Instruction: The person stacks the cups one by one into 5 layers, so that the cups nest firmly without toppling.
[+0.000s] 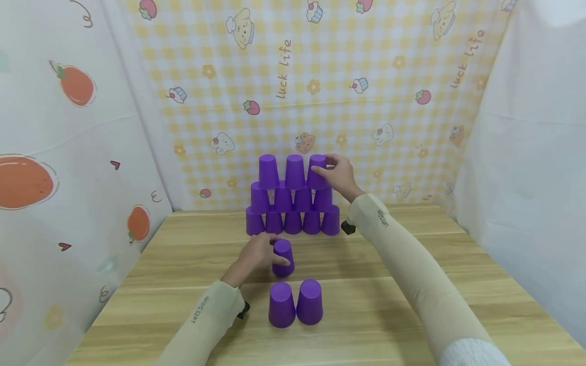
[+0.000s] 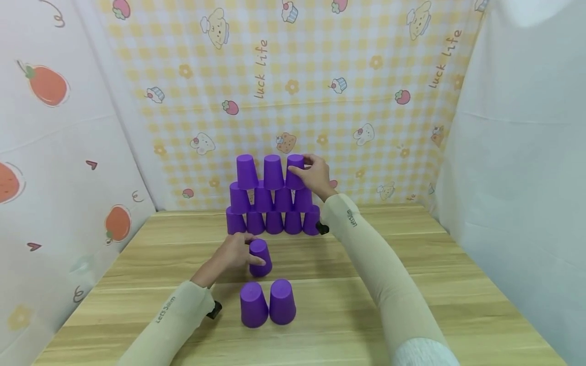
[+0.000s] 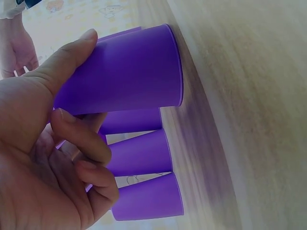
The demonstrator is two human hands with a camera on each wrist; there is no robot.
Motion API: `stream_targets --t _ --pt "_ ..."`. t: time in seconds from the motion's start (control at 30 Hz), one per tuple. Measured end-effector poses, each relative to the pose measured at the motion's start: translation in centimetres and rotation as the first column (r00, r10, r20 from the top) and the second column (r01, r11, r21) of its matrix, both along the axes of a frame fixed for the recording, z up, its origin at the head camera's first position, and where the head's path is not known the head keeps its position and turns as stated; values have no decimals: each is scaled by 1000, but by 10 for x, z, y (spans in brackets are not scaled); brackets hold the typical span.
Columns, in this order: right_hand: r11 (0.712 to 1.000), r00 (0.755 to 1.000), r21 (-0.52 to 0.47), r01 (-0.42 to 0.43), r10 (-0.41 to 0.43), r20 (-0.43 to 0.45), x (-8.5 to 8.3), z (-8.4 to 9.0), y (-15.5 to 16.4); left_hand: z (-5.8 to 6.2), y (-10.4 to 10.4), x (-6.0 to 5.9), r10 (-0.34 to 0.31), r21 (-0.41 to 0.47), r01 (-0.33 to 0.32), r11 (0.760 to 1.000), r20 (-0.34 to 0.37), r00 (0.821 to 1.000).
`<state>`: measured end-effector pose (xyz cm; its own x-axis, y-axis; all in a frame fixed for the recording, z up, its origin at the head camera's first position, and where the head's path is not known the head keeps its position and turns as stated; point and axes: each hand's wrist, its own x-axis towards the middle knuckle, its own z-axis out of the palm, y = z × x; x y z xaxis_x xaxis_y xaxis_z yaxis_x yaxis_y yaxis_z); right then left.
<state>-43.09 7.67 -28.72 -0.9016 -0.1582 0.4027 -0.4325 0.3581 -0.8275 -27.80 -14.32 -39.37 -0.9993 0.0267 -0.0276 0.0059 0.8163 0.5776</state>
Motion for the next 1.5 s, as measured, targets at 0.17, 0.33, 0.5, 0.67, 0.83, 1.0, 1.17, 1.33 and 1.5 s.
stream_targets --t 0.17,0.33,0.5,0.67,0.83,1.0,1.17,1.33,1.5 --pt "1000 1000 -3 5 -5 22 0 0 4 -1 2 1 4 18 -4 1000 8 1000" --pt "1000 1000 -2 18 -18 21 -2 -2 8 -2 3 -1 -10 26 11 1000 -8 1000" --pt "1000 999 -12 13 -12 43 1 -3 11 -7 0 -1 -42 20 42 999 -37 998" --pt "1000 998 -5 14 -14 56 7 -6 17 -9 -5 -2 -60 18 61 998 -48 997" --pt "1000 999 -3 -5 5 39 17 -12 27 -11 -6 -3 -64 38 65 997 -40 997" --pt "999 998 -3 -47 47 50 36 -23 38 -13 -6 -3 -60 86 62 994 -23 998" --pt "994 990 0 -111 110 84 55 -35 46 -15 -7 -2 -57 103 59 993 -18 998" --pt "981 976 12 -194 192 101 76 -53 50 -18 -7 -2 -63 122 64 990 -8 998" --pt "960 954 38 -278 271 131 98 -73 49 -17 -6 -3 -64 103 66 992 -28 998"
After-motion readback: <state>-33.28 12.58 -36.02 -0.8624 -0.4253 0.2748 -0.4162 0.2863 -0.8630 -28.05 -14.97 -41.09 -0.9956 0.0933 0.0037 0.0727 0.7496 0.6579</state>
